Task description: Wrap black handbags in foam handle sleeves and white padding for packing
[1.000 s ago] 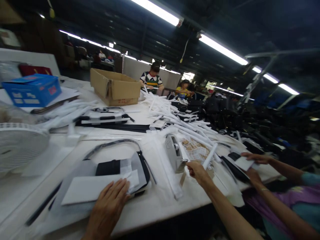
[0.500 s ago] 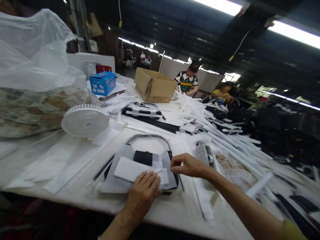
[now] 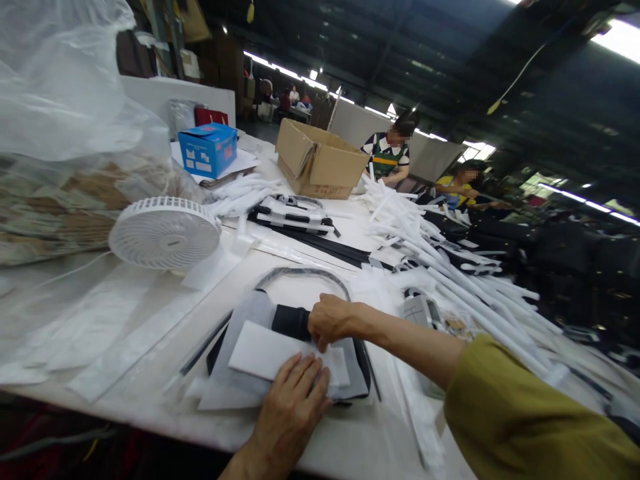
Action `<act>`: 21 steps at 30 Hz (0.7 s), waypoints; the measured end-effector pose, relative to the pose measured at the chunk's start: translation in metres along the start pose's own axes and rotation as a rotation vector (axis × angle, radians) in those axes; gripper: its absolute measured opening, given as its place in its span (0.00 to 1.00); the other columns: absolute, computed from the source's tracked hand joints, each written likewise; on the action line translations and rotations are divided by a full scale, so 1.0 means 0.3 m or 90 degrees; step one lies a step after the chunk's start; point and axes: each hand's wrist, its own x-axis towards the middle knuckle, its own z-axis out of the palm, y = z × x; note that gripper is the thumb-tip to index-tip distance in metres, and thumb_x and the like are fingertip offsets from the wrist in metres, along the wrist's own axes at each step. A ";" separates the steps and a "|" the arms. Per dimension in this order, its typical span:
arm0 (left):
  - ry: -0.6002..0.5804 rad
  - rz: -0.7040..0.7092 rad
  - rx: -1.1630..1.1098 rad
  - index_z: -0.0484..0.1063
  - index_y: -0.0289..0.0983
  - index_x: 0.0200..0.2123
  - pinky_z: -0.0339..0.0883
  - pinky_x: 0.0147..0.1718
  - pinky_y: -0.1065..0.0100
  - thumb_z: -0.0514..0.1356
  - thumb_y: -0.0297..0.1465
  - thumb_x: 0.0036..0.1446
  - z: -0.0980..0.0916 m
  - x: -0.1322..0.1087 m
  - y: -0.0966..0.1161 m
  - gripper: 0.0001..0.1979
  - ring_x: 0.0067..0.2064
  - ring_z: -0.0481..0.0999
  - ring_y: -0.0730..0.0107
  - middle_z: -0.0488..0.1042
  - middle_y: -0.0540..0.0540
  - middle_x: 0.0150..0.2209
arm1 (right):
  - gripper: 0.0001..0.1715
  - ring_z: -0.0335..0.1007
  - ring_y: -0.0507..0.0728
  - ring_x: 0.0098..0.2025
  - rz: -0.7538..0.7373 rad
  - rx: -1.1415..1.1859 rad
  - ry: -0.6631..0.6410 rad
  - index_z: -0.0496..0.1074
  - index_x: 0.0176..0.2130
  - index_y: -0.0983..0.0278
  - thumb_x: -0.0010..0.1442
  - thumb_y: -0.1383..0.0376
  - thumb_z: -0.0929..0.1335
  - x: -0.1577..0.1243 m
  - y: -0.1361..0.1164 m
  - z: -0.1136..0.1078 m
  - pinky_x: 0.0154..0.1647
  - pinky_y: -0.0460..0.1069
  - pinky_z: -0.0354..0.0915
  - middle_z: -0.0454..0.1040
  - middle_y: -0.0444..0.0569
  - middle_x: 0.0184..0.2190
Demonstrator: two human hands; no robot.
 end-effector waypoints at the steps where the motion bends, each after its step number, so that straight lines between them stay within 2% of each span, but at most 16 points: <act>1: 0.002 -0.003 -0.001 0.73 0.37 0.47 0.71 0.51 0.57 0.52 0.29 0.65 0.002 -0.001 0.000 0.12 0.50 0.76 0.61 0.78 0.43 0.46 | 0.08 0.75 0.56 0.31 -0.005 -0.052 0.002 0.77 0.24 0.59 0.46 0.60 0.77 0.013 -0.007 -0.001 0.43 0.51 0.57 0.79 0.43 0.24; 4: -0.004 -0.007 0.002 0.72 0.37 0.47 0.71 0.51 0.57 0.52 0.29 0.65 0.000 -0.003 -0.001 0.12 0.50 0.76 0.61 0.78 0.44 0.46 | 0.14 0.75 0.59 0.32 -0.018 -0.165 0.014 0.74 0.22 0.63 0.44 0.58 0.78 0.046 -0.017 -0.003 0.46 0.55 0.56 0.80 0.49 0.25; 8: -0.021 0.001 0.014 0.72 0.38 0.48 0.71 0.51 0.57 0.54 0.29 0.64 -0.011 -0.002 -0.005 0.11 0.54 0.74 0.58 0.77 0.43 0.47 | 0.17 0.75 0.60 0.33 -0.015 -0.175 0.044 0.74 0.24 0.63 0.45 0.54 0.78 0.056 0.036 -0.009 0.46 0.55 0.56 0.80 0.51 0.28; 11: -0.023 0.011 0.014 0.72 0.38 0.48 0.71 0.51 0.57 0.54 0.29 0.64 -0.010 -0.004 -0.007 0.12 0.54 0.73 0.59 0.77 0.44 0.48 | 0.20 0.75 0.60 0.37 0.101 -0.079 0.093 0.75 0.28 0.62 0.42 0.52 0.79 0.023 0.110 -0.022 0.46 0.53 0.56 0.80 0.50 0.30; 14: -0.018 0.016 0.010 0.72 0.38 0.49 0.71 0.51 0.56 0.53 0.30 0.65 0.001 -0.009 -0.007 0.12 0.52 0.74 0.60 0.77 0.45 0.48 | 0.20 0.74 0.61 0.40 0.205 0.005 0.162 0.76 0.34 0.60 0.45 0.51 0.78 -0.024 0.161 -0.017 0.44 0.52 0.58 0.80 0.49 0.34; 17: -0.024 0.012 0.011 0.71 0.38 0.49 0.71 0.52 0.55 0.52 0.31 0.66 0.009 -0.014 -0.009 0.12 0.53 0.74 0.60 0.77 0.46 0.49 | 0.24 0.74 0.59 0.38 0.212 0.105 0.178 0.76 0.38 0.57 0.45 0.46 0.76 -0.053 0.167 0.026 0.36 0.48 0.59 0.80 0.46 0.35; 19: -0.038 0.013 0.012 0.70 0.38 0.50 0.70 0.53 0.55 0.54 0.31 0.66 0.008 -0.015 -0.009 0.12 0.54 0.73 0.60 0.77 0.46 0.50 | 0.25 0.73 0.58 0.36 0.219 0.188 0.181 0.77 0.35 0.57 0.41 0.45 0.77 -0.057 0.161 0.066 0.31 0.47 0.58 0.79 0.45 0.33; 21: -0.044 0.016 0.011 0.70 0.38 0.50 0.69 0.54 0.56 0.55 0.31 0.65 0.004 -0.015 -0.010 0.12 0.54 0.73 0.60 0.76 0.46 0.50 | 0.23 0.73 0.57 0.35 0.245 0.236 0.202 0.77 0.33 0.59 0.42 0.47 0.77 -0.059 0.160 0.102 0.30 0.47 0.59 0.79 0.45 0.32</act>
